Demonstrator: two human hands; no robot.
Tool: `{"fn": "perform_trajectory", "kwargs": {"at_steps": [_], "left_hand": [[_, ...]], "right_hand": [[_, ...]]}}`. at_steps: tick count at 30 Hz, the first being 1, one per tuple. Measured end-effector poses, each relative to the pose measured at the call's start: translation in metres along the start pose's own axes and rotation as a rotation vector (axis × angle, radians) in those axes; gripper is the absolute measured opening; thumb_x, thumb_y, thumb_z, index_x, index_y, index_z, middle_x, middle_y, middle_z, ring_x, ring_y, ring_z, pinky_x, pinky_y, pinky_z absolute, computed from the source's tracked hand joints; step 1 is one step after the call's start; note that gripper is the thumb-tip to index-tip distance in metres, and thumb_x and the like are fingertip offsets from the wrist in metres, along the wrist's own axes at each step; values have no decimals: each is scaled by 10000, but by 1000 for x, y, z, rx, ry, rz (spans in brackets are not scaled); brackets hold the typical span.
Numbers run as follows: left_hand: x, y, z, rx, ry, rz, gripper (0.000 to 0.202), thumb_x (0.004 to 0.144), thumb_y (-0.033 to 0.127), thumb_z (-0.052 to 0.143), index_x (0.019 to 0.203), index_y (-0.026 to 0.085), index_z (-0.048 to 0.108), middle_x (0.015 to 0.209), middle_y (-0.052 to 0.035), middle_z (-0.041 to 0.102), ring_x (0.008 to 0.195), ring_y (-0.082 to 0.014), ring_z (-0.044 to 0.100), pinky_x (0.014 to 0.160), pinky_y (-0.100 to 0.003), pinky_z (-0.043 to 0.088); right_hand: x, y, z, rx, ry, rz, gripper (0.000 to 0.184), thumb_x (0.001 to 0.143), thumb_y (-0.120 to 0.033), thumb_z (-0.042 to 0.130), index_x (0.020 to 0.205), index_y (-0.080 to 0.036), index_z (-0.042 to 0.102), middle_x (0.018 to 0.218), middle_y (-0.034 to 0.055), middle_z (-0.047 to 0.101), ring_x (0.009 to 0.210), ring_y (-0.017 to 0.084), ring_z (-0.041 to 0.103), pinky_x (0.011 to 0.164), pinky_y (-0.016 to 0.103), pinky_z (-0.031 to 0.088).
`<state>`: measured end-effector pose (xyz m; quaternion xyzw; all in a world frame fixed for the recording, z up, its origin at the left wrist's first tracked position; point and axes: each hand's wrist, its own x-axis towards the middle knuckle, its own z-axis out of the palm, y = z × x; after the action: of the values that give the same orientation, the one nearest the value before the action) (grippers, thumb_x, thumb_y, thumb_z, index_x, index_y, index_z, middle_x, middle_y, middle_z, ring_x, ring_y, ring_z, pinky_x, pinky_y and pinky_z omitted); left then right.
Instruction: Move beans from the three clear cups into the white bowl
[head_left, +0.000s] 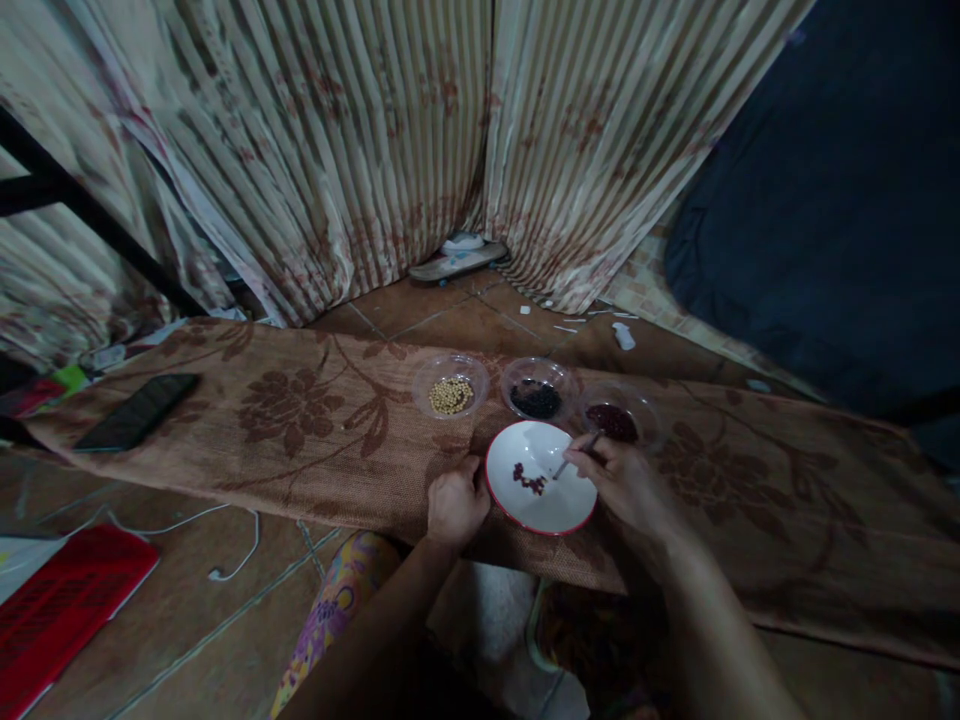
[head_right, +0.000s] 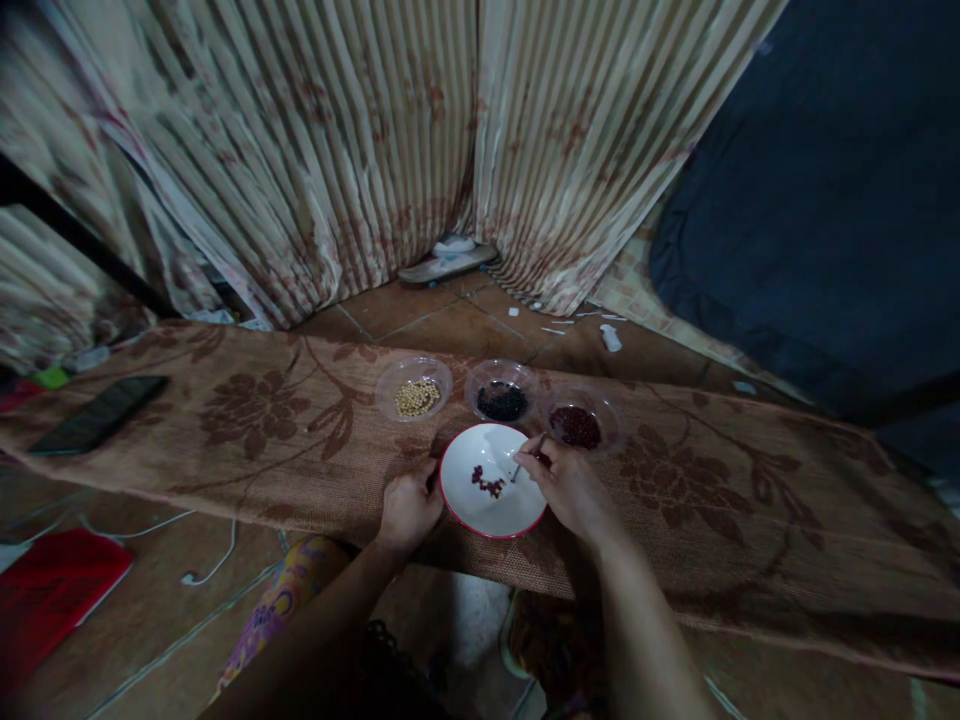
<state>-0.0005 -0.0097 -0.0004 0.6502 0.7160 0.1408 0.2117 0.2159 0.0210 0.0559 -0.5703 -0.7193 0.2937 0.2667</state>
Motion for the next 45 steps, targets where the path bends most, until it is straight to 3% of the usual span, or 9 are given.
{"fn": "perform_trajectory", "kwargs": {"at_steps": [3,9,15,18,23,25,34,40,45], "left_hand": [[0,0,-1,-7,-10,-20,231,852,301,428,959,226,619,869,-26,692,847,-150,628,691,-217,382],[2,-4,1,-5,0,0,230,844,288,440,994,245,609,854,-29,699,808,-153,635,666,-222,365],[4,-7,3,-26,11,10,245,850,297,436,1022,258,607,863,-24,702,787,-145,634,660,-218,359],[4,-6,2,-16,-11,2,243,847,292,438,1013,244,608,871,-29,702,791,-146,634,663,-217,363],[2,-5,2,-24,13,12,225,849,297,435,975,242,613,870,-23,701,816,-154,636,683,-223,372],[2,-5,2,-34,17,21,233,853,301,431,990,250,613,894,-21,699,831,-152,634,694,-222,376],[2,-6,4,-17,18,41,228,857,301,421,963,245,615,850,-19,695,779,-138,630,664,-220,369],[2,-7,6,1,50,48,206,845,306,429,925,249,610,818,-9,685,747,-138,620,626,-224,350],[3,-6,7,9,34,34,216,843,308,423,932,244,609,791,-15,680,737,-139,616,634,-226,352]], "right_hand": [[-1,6,-6,142,124,27,307,802,-468,550,830,-177,645,661,29,649,609,173,602,564,271,452],[4,17,-32,335,733,103,269,730,-420,645,747,-151,633,657,42,651,583,160,598,568,282,482],[11,34,-34,308,844,140,323,723,-457,636,769,-138,640,687,74,667,600,185,606,569,310,485],[8,30,-24,416,737,93,292,732,-432,643,808,-150,637,709,49,659,611,164,601,587,292,486],[-1,8,-5,360,98,7,238,781,-402,605,810,-171,651,703,26,650,651,160,587,581,253,457],[-3,1,2,324,-27,-7,227,800,-399,582,817,-183,647,755,22,668,699,166,598,618,252,456],[0,1,17,229,-122,-1,278,811,-457,540,810,-194,631,680,-11,634,591,139,540,537,231,395],[3,5,15,269,22,-9,264,798,-438,566,804,-185,642,704,8,645,652,154,568,597,247,425],[5,2,21,253,-101,-46,276,802,-444,558,815,-182,646,701,16,652,661,163,583,609,256,443]]}}
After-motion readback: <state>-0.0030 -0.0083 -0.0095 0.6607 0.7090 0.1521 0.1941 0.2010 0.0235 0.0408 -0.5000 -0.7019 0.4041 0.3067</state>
